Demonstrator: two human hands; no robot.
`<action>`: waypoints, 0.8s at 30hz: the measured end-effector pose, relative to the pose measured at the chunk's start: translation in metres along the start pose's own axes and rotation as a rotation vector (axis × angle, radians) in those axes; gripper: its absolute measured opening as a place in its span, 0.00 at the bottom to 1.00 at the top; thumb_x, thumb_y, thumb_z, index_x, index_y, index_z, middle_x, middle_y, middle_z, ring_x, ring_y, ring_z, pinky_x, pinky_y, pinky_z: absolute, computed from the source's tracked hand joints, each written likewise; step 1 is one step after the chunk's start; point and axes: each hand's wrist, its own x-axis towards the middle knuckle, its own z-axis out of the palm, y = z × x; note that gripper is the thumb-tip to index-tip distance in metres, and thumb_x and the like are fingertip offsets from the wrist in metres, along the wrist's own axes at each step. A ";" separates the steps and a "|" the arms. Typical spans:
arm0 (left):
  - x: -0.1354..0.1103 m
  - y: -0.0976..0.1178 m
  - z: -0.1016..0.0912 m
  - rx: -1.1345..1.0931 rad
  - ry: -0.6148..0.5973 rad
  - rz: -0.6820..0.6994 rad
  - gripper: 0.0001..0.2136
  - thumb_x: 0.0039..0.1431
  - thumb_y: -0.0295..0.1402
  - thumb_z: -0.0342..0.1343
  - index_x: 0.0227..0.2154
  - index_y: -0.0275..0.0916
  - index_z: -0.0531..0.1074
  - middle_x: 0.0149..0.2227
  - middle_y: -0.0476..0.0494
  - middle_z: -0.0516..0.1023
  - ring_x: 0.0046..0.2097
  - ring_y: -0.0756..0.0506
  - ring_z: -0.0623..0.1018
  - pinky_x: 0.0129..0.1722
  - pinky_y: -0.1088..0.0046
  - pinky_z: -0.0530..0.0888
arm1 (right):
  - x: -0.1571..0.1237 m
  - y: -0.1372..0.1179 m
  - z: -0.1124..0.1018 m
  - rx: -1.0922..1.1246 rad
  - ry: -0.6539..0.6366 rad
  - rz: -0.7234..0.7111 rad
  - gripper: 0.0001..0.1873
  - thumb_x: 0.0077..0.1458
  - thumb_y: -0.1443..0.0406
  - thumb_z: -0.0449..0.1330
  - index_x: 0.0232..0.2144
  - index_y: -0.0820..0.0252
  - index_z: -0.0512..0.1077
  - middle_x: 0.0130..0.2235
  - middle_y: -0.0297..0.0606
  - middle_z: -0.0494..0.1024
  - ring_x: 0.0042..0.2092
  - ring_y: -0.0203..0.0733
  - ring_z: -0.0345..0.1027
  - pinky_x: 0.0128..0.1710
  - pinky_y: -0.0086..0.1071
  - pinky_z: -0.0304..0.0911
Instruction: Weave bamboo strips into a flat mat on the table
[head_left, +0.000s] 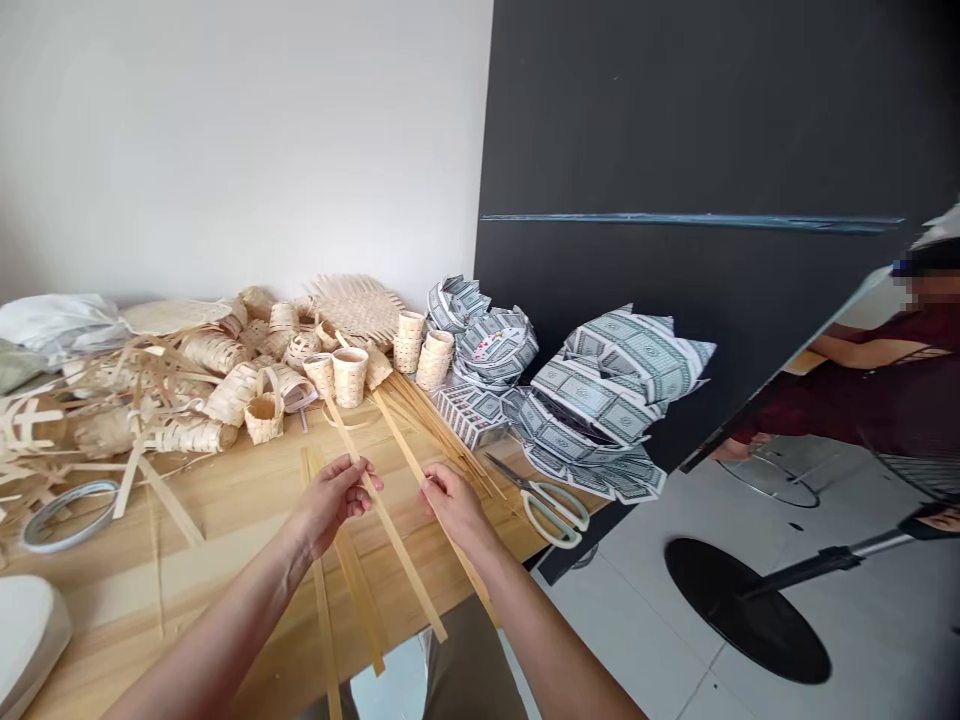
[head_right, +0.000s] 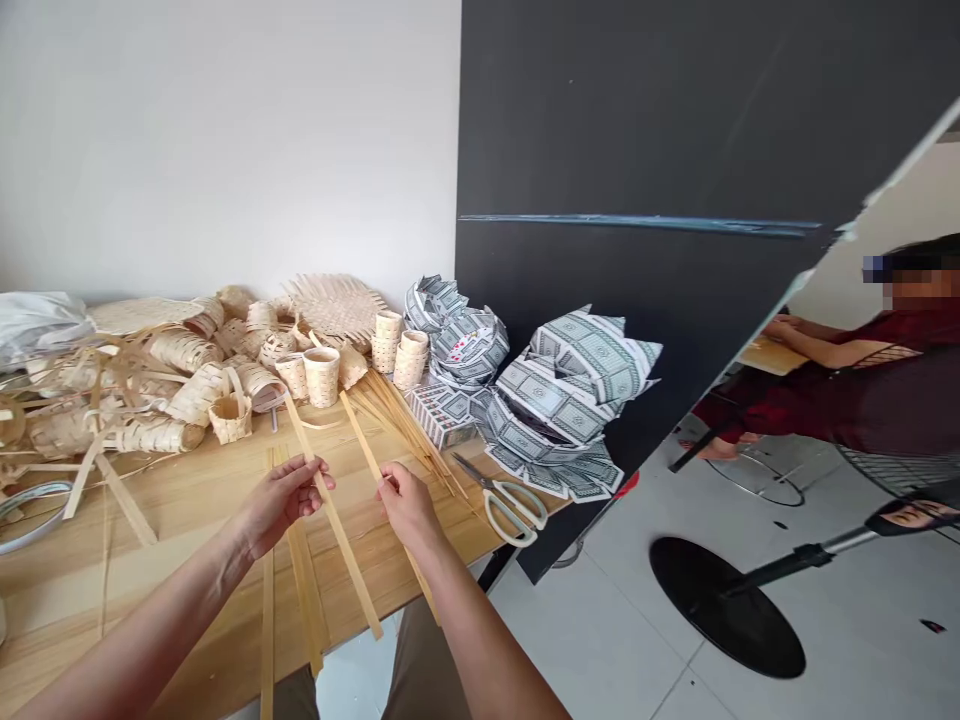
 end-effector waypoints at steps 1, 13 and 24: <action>-0.001 0.000 -0.001 0.009 -0.001 -0.011 0.10 0.44 0.39 0.61 0.26 0.37 0.71 0.27 0.46 0.74 0.21 0.53 0.69 0.20 0.80 0.64 | 0.000 0.000 -0.002 -0.076 0.026 -0.007 0.08 0.52 0.70 0.47 0.32 0.60 0.66 0.26 0.33 0.70 0.28 0.37 0.65 0.28 0.27 0.60; 0.005 -0.009 -0.019 0.083 0.061 -0.129 0.22 0.29 0.41 0.69 0.29 0.36 0.74 0.25 0.50 0.74 0.24 0.53 0.70 0.24 0.82 0.68 | 0.011 0.010 -0.013 -0.657 0.203 0.029 0.11 0.50 0.73 0.54 0.38 0.62 0.69 0.39 0.45 0.72 0.42 0.46 0.65 0.40 0.35 0.59; 0.012 -0.013 -0.025 0.176 0.004 -0.145 0.19 0.27 0.42 0.69 0.24 0.38 0.72 0.22 0.53 0.73 0.26 0.52 0.71 0.25 0.82 0.69 | -0.002 -0.033 0.004 -0.139 -0.120 -0.075 0.08 0.52 0.66 0.56 0.33 0.58 0.75 0.28 0.30 0.75 0.29 0.32 0.68 0.26 0.20 0.60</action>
